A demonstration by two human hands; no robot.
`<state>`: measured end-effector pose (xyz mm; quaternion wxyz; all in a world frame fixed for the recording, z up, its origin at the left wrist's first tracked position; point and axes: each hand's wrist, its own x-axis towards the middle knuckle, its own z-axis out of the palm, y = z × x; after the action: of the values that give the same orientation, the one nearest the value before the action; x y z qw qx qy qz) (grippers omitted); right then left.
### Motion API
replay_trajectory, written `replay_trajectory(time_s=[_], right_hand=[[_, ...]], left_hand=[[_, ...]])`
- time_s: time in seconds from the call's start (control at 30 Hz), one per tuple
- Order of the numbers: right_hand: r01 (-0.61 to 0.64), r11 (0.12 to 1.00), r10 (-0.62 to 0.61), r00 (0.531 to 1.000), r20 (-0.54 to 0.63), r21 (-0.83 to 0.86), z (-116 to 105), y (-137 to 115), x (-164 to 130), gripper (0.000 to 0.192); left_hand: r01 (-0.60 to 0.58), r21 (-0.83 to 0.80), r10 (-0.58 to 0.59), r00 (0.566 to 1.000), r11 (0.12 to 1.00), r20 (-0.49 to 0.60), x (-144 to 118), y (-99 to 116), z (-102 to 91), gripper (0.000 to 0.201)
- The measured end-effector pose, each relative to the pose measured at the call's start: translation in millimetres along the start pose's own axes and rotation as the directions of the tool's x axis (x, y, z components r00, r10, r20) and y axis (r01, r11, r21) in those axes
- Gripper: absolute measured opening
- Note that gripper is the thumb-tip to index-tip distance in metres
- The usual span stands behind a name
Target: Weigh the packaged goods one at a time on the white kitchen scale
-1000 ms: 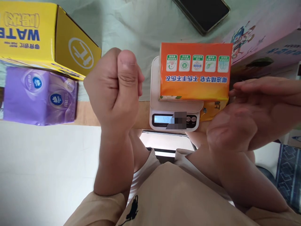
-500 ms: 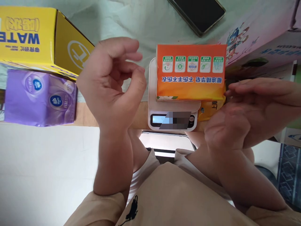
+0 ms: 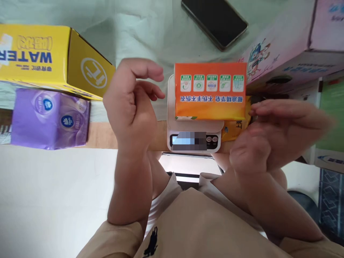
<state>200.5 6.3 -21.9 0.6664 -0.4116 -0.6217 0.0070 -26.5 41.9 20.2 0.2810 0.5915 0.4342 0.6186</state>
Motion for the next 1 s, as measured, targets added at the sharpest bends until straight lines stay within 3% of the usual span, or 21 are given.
replay_trajectory(time_s=[0.07,0.2,0.4,0.47,0.63,0.7,0.83,1.0], right_hand=[[0.016,1.0,-0.016,0.999,0.031,0.019,2,-5,4,0.032],[0.018,1.0,-0.015,0.985,0.174,-0.017,4,-26,18,0.034],[0.066,0.985,0.004,0.913,0.409,-0.157,9,-49,49,0.038],[0.083,0.963,0.073,0.836,0.544,-0.256,11,-57,61,0.037],[0.277,0.876,0.21,0.517,0.83,-0.394,16,-67,84,0.048],[0.346,0.847,0.232,0.442,0.866,-0.403,18,-66,90,0.054],[0.391,0.819,0.281,0.366,0.887,-0.421,25,-61,104,0.065],[0.438,0.817,0.359,0.121,0.925,-0.375,38,-56,125,0.076]], left_hand=[[0.036,0.021,-0.036,0.999,0.999,0.012,1,1,-0.7,0.056],[0.119,0.056,-0.124,0.988,0.991,0.093,3,6,0.7,0.038],[0.232,0.102,-0.252,0.924,0.967,0.287,11,5,0.3,0.023],[0.237,0.106,-0.259,0.913,0.966,0.315,15,4,-3.1,0.021],[0.238,0.079,-0.251,0.917,0.968,0.31,20,4,-11.5,0.018],[0.242,0.069,-0.251,0.919,0.968,0.304,19,4,-12.5,0.019],[0.248,0.051,-0.251,0.917,0.967,0.311,17,5,-12.0,0.019],[0.257,0.016,-0.249,0.915,0.966,0.317,15,4,-11.4,0.019]])
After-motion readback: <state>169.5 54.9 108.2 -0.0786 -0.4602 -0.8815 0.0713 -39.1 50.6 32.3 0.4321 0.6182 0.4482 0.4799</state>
